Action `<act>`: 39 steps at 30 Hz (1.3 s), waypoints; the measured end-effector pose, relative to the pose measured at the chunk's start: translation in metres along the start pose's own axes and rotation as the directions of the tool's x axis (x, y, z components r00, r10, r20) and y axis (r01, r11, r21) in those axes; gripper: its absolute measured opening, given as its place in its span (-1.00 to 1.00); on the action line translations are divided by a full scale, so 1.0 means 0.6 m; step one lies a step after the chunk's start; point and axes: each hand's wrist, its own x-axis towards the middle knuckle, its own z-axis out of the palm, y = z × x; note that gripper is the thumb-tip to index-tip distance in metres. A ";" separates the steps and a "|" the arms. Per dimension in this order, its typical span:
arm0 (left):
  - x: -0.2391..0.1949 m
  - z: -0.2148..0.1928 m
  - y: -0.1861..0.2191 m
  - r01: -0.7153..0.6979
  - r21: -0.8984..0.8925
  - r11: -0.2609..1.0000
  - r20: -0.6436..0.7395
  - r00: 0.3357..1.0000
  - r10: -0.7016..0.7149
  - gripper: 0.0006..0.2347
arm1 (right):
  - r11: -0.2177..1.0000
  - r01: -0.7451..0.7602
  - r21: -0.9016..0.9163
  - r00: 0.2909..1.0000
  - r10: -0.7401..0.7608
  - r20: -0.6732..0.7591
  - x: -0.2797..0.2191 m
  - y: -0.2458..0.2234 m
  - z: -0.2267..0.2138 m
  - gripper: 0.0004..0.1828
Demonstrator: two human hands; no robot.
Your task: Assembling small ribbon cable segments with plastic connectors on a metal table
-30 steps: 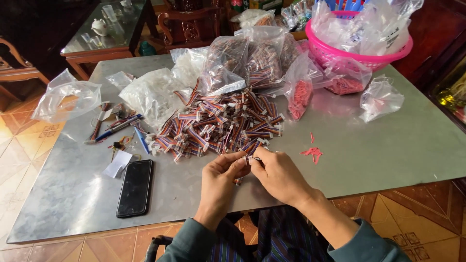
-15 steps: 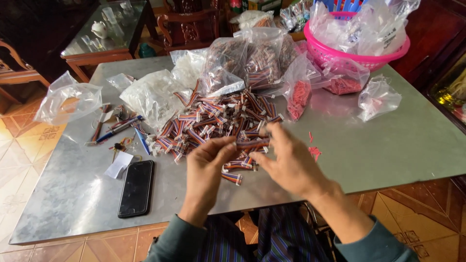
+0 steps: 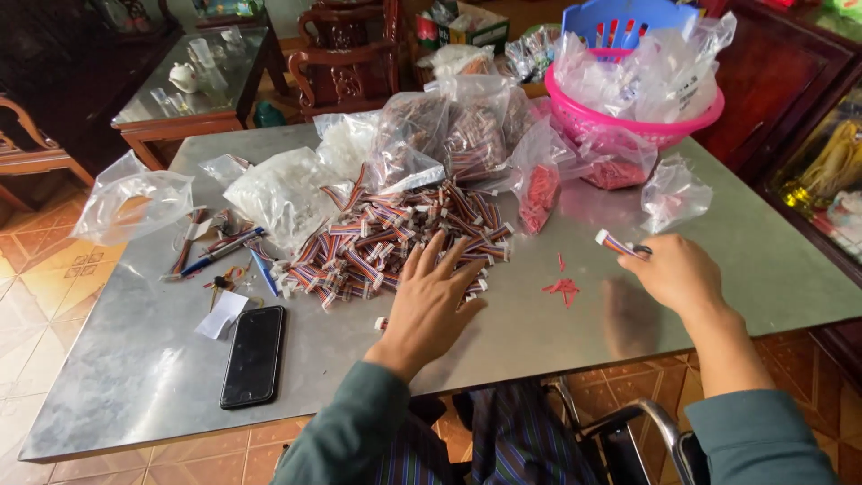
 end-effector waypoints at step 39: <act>-0.128 -0.035 -0.093 -0.003 0.326 0.945 0.066 0.998 -0.020 -0.22 | 0.970 0.186 0.155 0.978 -0.167 -0.126 -0.038 -0.083 0.116 -0.74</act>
